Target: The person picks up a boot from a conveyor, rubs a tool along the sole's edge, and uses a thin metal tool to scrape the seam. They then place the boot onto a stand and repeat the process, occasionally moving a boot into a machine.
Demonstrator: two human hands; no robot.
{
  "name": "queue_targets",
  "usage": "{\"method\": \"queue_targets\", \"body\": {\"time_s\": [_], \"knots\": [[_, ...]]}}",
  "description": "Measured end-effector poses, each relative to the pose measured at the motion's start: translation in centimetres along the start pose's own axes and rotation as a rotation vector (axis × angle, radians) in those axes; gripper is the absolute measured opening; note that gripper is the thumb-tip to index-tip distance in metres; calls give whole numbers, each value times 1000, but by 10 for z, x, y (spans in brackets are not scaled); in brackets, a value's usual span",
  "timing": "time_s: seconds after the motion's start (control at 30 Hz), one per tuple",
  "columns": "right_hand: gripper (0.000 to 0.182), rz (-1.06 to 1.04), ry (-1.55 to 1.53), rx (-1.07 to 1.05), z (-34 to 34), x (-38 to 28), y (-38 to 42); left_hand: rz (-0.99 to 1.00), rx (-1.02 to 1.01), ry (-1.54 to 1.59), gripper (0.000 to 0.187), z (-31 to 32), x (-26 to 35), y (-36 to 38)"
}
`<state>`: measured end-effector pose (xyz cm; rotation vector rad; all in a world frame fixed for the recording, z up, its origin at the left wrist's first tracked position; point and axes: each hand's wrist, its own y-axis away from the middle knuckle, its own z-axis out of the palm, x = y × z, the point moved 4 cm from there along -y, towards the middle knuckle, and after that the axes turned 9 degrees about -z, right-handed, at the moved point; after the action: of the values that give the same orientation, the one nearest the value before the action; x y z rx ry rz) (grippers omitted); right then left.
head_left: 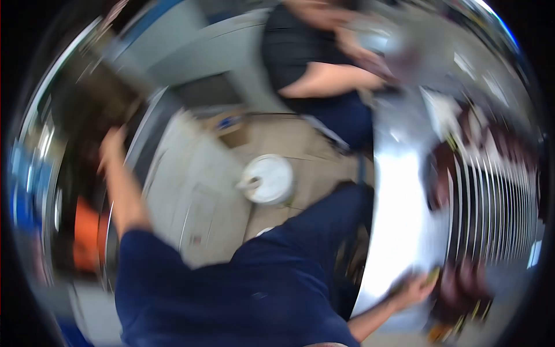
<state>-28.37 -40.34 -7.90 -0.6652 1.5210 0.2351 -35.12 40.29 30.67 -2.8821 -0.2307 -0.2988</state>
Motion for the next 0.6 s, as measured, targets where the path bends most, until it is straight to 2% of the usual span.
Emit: {"method": "queue_targets", "body": {"time_s": [0.03, 0.07, 0.1, 0.13, 0.2, 0.23, 0.3, 0.37, 0.43, 0.47, 0.53, 0.57, 0.6], "knots": [[43, 32, 84, -15, -1, -3, 4, 329, -82, 210, 62, 31, 3, -65], [44, 63, 168, -33, -1, -9, 6, 376, 42, 178, 69, 26, 27, -42], [45, 95, 251, -54, -3, -13, 7, 317, 284, 324, 71, 25, 32, 33], [47, 55, 163, -13, -7, 4, 9, 489, 368, 429, 58, 69, 46, 8], [53, 34, 177, -53, -7, 0, 6, 973, 130, 718, 38, 180, 104, 41], [53, -13, 137, -35, -5, 0, 6, 1187, 91, 790, 28, 196, 131, 151], [52, 12, 119, -32, -11, -6, 1, 1306, -379, 820, 31, 209, 167, 333], [52, -17, 112, -19, -10, -4, 0, 1361, -1070, 966, 55, 233, 196, 483], [53, 7, 48, -10, -13, -2, 2, 1414, -1286, 939, 76, 219, 206, 615], [54, 17, -10, 8, -13, 1, 1, 1367, -1430, 942, 88, 229, 217, 670], [54, 60, -83, 21, -12, -3, -1, 913, -1784, 688, 126, 210, 214, 761], [54, 83, -115, 32, -13, -4, 0, 828, -1848, 757, 136, 214, 219, 799], [54, 77, -94, 36, -14, -6, 0, 860, -1582, 943, 136, 264, 252, 844]]}}
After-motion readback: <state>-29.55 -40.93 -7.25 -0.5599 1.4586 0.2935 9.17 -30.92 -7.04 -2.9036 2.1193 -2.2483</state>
